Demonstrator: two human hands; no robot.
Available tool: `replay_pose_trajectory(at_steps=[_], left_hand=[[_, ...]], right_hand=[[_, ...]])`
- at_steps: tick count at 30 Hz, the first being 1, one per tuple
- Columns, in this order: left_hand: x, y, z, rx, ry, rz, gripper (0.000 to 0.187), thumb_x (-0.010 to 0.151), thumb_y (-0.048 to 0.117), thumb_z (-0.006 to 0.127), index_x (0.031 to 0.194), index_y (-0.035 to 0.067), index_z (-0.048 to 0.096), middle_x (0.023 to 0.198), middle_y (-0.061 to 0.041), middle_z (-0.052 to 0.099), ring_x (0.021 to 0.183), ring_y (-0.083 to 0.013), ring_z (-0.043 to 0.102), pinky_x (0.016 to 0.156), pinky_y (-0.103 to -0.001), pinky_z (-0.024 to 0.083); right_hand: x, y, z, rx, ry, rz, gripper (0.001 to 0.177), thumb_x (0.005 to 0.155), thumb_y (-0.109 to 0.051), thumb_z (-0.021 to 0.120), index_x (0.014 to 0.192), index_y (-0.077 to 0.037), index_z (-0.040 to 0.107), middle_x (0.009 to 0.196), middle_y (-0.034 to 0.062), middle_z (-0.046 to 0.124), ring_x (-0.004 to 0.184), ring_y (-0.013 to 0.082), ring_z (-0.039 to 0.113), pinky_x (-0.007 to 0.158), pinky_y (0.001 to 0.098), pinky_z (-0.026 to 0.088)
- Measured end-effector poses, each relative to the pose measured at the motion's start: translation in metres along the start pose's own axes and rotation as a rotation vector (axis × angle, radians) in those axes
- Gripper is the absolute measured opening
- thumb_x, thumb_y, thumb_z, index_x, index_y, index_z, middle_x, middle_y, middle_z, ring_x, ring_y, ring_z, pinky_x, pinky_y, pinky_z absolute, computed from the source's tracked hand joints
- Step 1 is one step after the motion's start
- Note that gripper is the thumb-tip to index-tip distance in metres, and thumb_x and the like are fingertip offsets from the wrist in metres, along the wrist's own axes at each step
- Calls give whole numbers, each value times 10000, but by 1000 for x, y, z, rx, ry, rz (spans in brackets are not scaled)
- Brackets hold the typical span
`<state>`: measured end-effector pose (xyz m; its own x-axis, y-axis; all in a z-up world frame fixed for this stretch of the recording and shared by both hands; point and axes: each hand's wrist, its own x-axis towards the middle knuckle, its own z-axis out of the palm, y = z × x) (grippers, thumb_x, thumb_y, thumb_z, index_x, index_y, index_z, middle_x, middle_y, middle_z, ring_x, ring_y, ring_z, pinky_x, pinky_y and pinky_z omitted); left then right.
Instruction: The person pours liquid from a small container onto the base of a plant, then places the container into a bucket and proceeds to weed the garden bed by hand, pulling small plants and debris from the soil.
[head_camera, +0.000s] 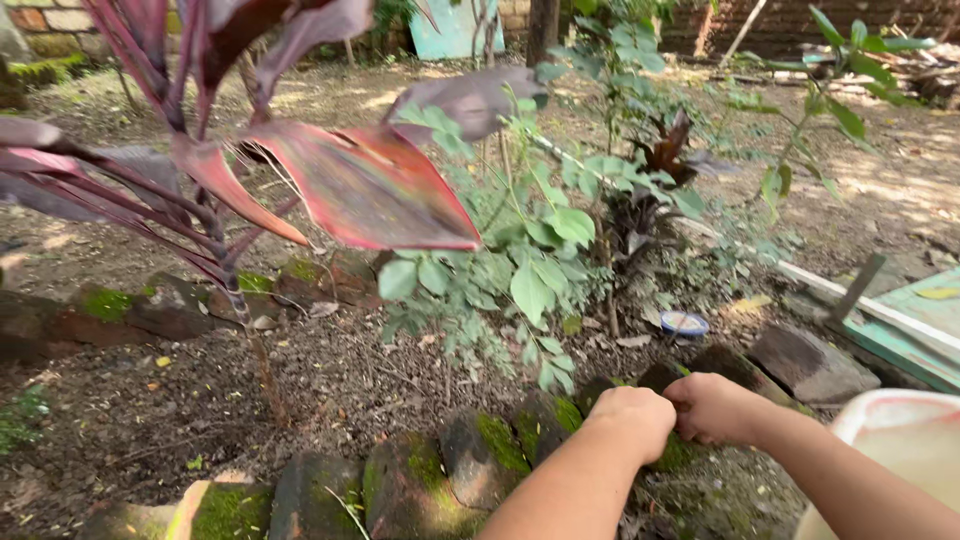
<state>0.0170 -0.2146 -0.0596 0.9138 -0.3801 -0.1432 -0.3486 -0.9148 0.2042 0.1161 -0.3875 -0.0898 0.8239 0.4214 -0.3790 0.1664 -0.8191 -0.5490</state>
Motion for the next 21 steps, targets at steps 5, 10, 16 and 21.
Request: replay_pose_trajectory(at_steps=[5,10,16,21], left_hand=[[-5,-13,-18,-19,63,-60,257,896,126,685,1120,41,778,1189,-179,742,1117,-352,707,940,-445,571],[3,-41,-24,-151,116,-210,279,933,161,710,1165,7,735,1235,-198,684,1158,-381,657,954,-479,554],[21,-76,-26,355,153,-98,330,875,159,712,1188,69,764,1200,-135,724,1158,-322,674,981,-478,522],[-19,-123,-47,740,202,-28,325,912,228,646,1207,135,746,1186,-89,724,1160,-283,650,1053,-452,449]], right_hand=[[4,-38,1,-6,174,-91,305,779,30,648,1055,-40,757,791,107,799,676,192,760,639,346,613],[19,-61,9,-13,299,-164,247,884,-59,608,1076,-42,764,837,134,813,751,238,774,717,364,618],[32,-94,19,-229,398,-324,356,821,-166,712,1170,-98,720,1028,165,774,1006,347,724,864,419,576],[42,-116,23,-248,452,-462,366,820,-160,677,1180,-105,707,1052,157,777,1017,339,738,882,410,582]])
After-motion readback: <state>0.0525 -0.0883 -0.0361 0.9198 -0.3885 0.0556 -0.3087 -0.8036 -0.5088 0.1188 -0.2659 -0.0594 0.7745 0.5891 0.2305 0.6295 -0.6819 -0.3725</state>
